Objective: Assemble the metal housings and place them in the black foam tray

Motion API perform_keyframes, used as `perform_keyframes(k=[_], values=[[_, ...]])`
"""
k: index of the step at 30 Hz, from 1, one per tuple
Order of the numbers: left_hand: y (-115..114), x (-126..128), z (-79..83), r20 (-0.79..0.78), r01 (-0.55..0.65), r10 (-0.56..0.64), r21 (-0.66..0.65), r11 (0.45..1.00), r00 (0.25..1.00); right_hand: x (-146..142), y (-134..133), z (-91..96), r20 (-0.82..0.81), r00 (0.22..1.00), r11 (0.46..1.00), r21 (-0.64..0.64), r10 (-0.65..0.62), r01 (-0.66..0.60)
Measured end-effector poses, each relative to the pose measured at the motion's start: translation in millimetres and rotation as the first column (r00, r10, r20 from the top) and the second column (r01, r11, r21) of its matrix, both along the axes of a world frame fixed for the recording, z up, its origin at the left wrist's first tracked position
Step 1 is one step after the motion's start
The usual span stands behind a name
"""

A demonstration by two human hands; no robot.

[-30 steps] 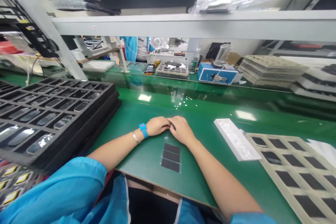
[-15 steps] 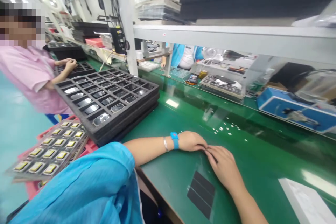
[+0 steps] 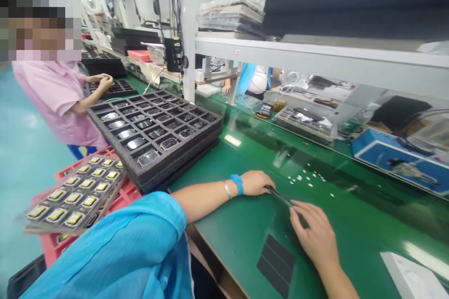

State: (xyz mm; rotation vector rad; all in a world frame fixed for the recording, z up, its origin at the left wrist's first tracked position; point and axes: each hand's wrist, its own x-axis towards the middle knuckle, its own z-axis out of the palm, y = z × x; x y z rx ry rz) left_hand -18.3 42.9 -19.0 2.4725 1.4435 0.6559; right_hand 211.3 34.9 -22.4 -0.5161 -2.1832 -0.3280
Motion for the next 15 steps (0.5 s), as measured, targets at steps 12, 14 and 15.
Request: perform_keyframes(k=[12, 14, 15], values=[[8.8, -8.3, -9.1, 0.466, -0.384, 0.423, -0.181, 0.905, 0.777, 21.8, 4.8, -7.1, -0.057, 0.967, 0.956, -0.179, -0.247, 0.233], [10.6, -11.4, -9.2, 0.464, -0.422, 0.468, -0.206, 0.883, 0.753, 27.7, 11.7, -11.8, -0.067, 0.962, 0.955, -0.158, -0.264, 0.251], [11.1, -12.6, -8.8, 0.460, -0.434, 0.481, -0.212, 0.876, 0.746, 30.5, 16.4, -14.7, -0.076, 0.961, 0.956, -0.144, -0.267, 0.254]])
